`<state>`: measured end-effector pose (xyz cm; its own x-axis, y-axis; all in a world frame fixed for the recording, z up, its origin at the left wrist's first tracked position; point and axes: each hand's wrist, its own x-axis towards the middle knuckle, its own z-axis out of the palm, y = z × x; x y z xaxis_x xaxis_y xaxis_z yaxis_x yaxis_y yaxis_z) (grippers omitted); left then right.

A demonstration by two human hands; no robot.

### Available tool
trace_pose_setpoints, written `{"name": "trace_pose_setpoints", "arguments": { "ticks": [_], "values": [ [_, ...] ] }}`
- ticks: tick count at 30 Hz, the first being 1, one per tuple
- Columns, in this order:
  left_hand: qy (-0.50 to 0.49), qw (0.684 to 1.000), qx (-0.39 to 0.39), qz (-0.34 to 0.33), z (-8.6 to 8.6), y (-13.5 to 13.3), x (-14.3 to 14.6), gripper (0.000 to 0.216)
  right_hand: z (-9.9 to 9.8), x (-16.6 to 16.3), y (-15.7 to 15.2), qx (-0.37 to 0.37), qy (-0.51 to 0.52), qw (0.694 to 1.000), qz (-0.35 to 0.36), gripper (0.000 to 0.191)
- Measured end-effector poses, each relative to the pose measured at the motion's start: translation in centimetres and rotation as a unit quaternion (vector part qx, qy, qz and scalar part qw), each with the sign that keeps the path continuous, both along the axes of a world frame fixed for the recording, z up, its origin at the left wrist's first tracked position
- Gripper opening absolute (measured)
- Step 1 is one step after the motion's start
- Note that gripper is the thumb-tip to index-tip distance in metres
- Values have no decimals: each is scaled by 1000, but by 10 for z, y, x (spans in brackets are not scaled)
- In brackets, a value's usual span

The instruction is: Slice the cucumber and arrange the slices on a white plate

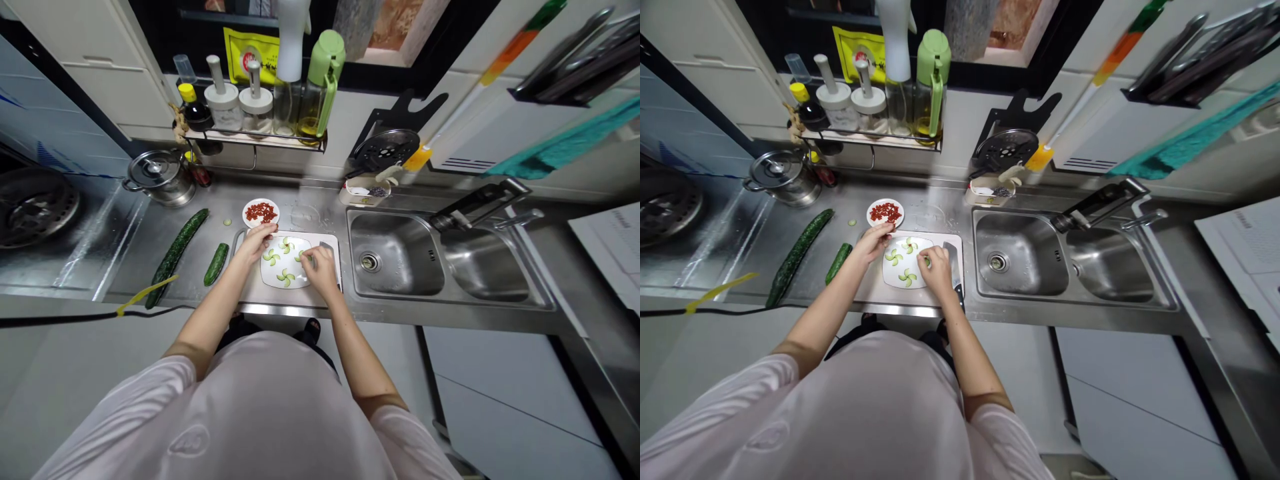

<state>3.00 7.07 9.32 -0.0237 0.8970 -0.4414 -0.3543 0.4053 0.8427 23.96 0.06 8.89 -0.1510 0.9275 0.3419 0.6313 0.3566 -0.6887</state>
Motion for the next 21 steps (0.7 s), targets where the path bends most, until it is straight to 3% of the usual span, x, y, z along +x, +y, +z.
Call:
{"name": "trace_pose_setpoints", "arguments": {
  "ticks": [5, 10, 15, 21],
  "values": [
    [-110, 988, -20, -107, 34, -24, 4, 27, 42, -9, 15, 31, 44, 998, 34, 14],
    [-100, 978, -9, -182, 50, -39, 6, 25, 74, -15, 18, 36, 46, 993, 105, 17],
    [-53, 979, 13, -197, 50, -45, 4, 25, 84, -17, 15, 31, 16, 986, 163, 20],
    [-10, 974, 21, -223, 52, -49, 1, 26, 82, -17, 12, 26, 2, 984, 175, 17]
  ]
}}
